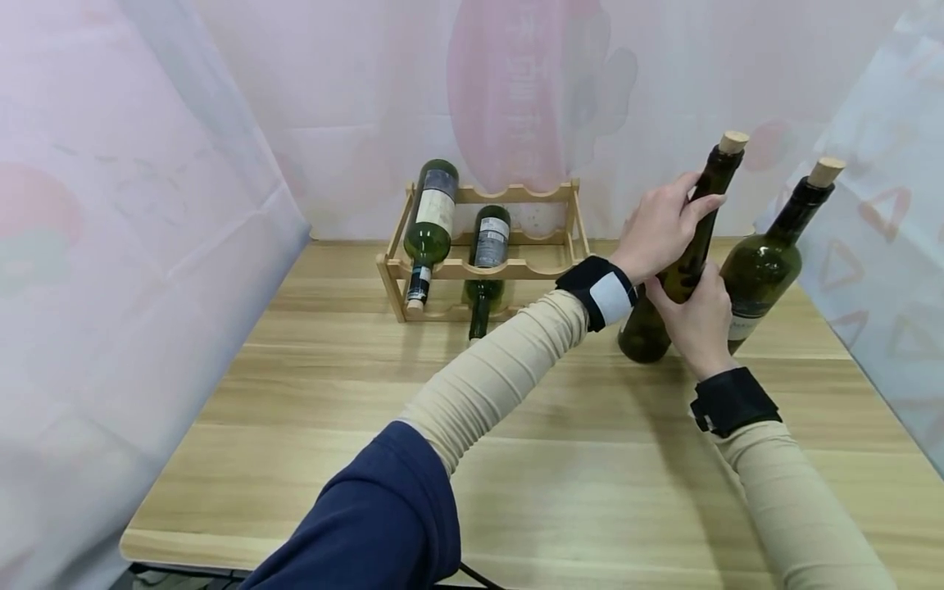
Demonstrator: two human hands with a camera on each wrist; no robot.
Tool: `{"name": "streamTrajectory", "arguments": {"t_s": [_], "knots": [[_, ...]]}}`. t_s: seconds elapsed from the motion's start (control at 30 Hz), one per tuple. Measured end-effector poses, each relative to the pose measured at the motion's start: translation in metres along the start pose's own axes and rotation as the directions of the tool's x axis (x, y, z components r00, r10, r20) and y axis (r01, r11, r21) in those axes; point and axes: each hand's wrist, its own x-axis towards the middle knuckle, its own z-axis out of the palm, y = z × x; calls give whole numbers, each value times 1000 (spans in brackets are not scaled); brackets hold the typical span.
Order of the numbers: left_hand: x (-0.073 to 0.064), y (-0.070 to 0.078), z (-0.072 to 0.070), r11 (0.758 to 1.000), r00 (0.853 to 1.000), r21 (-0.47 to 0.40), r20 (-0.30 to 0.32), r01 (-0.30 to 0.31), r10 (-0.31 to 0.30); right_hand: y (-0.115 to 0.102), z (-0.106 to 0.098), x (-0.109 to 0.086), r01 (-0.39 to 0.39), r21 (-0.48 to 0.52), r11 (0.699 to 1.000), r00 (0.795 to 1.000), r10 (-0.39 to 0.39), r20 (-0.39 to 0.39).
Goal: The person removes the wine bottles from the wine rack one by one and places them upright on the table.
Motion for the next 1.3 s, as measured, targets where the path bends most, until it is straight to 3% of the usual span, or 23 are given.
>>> {"name": "streamTrajectory", "arguments": {"t_s": [0.27, 0.43, 0.57, 0.83, 0.93, 1.13, 1.3], "knots": [[6, -1, -4, 1000, 1000, 16, 19, 8, -8, 1, -4, 8, -53, -41, 998, 991, 57, 121], [13, 0, -3, 1000, 998, 23, 60, 0, -2, 7, -15, 12, -97, -154, 983, 957, 135, 256], [12, -4, 0, 998, 996, 62, 86, -3, -2, 13, -22, 9, -94, -220, 971, 938, 161, 307], [-8, -37, -3, 990, 994, 110, 74, -83, 75, 24, -35, -1, 35, -292, 956, 947, 62, 316], [-19, -48, -7, 978, 994, 180, 60, -101, 92, 28, -39, -6, 66, -317, 946, 947, 40, 318], [-42, -75, -15, 949, 997, 310, 50, -64, 51, 26, -41, -14, 92, -340, 936, 922, 49, 385], [-59, -102, -25, 931, 999, 361, 2, -51, 53, 19, -37, -19, 132, -334, 933, 928, 2, 372]]}}
